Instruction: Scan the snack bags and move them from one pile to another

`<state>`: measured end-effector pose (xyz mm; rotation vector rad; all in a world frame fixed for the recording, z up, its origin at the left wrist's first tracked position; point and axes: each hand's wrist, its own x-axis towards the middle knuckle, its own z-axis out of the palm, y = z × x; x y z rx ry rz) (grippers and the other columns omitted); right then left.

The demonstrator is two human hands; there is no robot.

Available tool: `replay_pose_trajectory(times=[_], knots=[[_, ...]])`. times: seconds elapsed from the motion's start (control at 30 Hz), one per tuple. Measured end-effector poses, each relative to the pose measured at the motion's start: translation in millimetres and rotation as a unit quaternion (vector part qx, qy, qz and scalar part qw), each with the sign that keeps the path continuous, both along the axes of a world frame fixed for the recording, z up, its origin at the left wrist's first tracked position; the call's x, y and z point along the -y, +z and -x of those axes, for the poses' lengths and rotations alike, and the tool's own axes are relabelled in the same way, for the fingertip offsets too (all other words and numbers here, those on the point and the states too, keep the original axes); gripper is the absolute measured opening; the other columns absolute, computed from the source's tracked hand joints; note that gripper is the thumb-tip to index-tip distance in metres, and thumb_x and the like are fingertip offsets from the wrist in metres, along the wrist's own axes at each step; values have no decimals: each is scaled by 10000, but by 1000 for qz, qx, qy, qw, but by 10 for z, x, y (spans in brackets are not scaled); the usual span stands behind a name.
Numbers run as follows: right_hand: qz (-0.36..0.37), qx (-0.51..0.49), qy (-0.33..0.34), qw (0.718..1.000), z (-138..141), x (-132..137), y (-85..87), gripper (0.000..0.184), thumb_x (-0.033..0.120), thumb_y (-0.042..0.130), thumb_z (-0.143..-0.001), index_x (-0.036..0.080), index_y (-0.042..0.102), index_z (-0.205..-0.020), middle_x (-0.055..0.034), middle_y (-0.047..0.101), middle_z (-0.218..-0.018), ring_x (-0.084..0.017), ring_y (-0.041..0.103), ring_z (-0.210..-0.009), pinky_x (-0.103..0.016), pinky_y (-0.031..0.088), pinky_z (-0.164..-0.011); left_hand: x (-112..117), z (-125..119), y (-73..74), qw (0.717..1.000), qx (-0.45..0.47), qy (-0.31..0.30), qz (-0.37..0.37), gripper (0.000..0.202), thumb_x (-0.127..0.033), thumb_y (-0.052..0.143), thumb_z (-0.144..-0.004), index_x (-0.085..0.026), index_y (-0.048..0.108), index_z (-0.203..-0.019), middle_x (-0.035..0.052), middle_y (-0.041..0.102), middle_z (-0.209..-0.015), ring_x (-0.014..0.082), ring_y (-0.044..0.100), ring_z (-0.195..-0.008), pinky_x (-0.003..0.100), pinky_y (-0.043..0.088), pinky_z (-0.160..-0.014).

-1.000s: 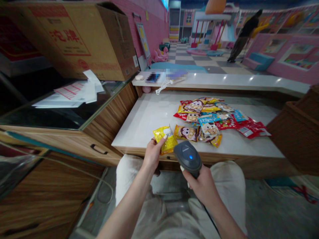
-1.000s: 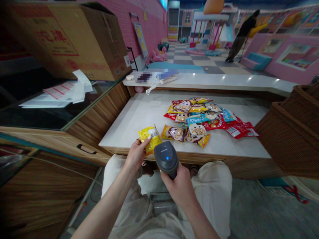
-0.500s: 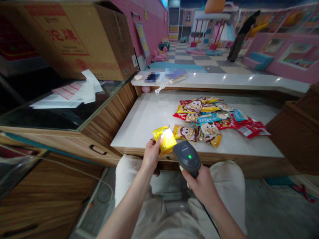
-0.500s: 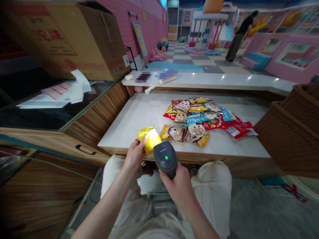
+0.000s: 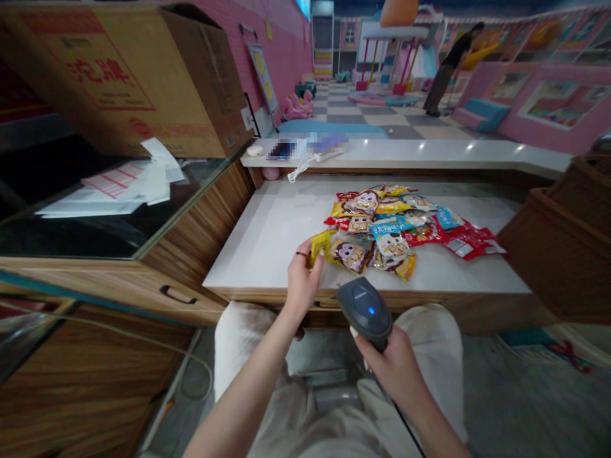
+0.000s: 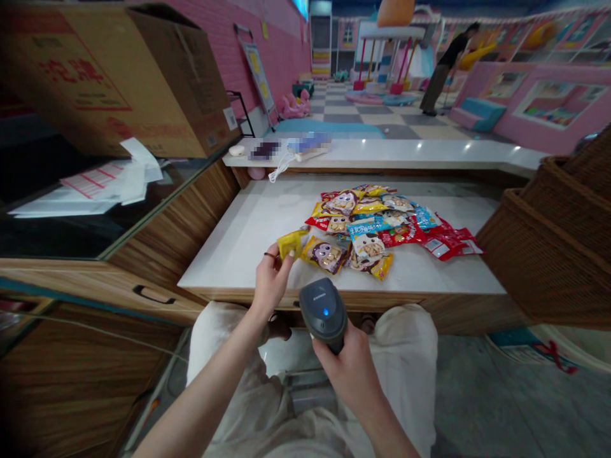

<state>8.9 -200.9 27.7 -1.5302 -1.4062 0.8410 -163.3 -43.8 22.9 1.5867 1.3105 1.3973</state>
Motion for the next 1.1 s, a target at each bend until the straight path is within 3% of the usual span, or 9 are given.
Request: replay_pose_trajectory(times=[0.17,0.4,0.5,0.57,0.67,0.77,0.9,1.0,1.1], knots=[[4,4,-28,1000,-126,79,-25,250,447,697,-906,243,735,-764,-19,645,-459,-285,755,-586,-279,542,-518,-240,-437,103,955,-231,-69,-173,397,-236,531,-1063,-279,710,-1414,96,656,-1545,263,598,-1445,471,441,-1261],[7,-3,-51,999,-252,135,-100,308,487,695,-913,249,715,-719,-21,621,-441,-284,730,-556,-286,530,-491,-452,-658,-19,898,-384,-163,-139,513,-331,668,-1006,-260,641,-1513,126,631,-1581,320,517,-1536,618,159,-1378],[6,-12,-53,999,-254,137,-104,337,506,711,-901,252,689,-681,-25,623,-445,-275,714,-528,-282,521,-474,-341,-502,-6,912,-339,-179,-149,627,-414,694,-979,-245,571,-1570,142,528,-1678,335,413,-1611,630,127,-1375],[7,-18,-39,999,-239,141,-102,378,543,717,-902,256,675,-658,-25,609,-434,-275,711,-520,-278,511,-458,-152,-354,-17,940,-260,-159,-155,535,-401,639,-998,-234,614,-1506,156,579,-1625,316,488,-1553,576,283,-1336],[9,-21,-19,1000,-200,172,-158,428,610,724,-906,265,669,-657,-19,590,-421,-272,695,-492,-271,476,-415,300,-132,-182,982,-140,-79,-102,245,-421,580,-1017,-250,719,-1125,107,769,-1109,252,724,-1049,400,571,-966],[8,-20,-46,999,-159,218,-306,441,658,716,-912,267,678,-713,-14,598,-438,-257,651,-442,-275,438,-386,806,35,-512,996,-88,11,23,431,-570,597,-1000,-264,518,-707,-20,506,-622,175,499,-578,303,433,-613],[8,-24,-57,998,-121,265,-469,465,699,716,-889,268,679,-721,-3,593,-432,-236,580,-368,-294,419,-380,1223,175,-823,991,-39,37,120,632,-782,495,-978,-256,451,-630,-22,429,-584,174,452,-575,305,383,-613],[14,-30,-59,998,-109,297,-464,464,706,702,-891,266,672,-746,2,598,-434,-243,602,-380,-303,438,-409,1234,253,-733,991,-25,42,128,641,-810,495,-961,-256,476,-640,-25,436,-575,175,455,-560,305,381,-597],[10,-26,-60,998,-113,319,-403,463,690,666,-922,255,670,-762,-23,658,-492,-253,648,-427,-313,484,-463,1039,299,-379,995,-43,40,79,498,-680,574,-984,-247,576,-738,-28,499,-616,173,511,-583,293,421,-615]])
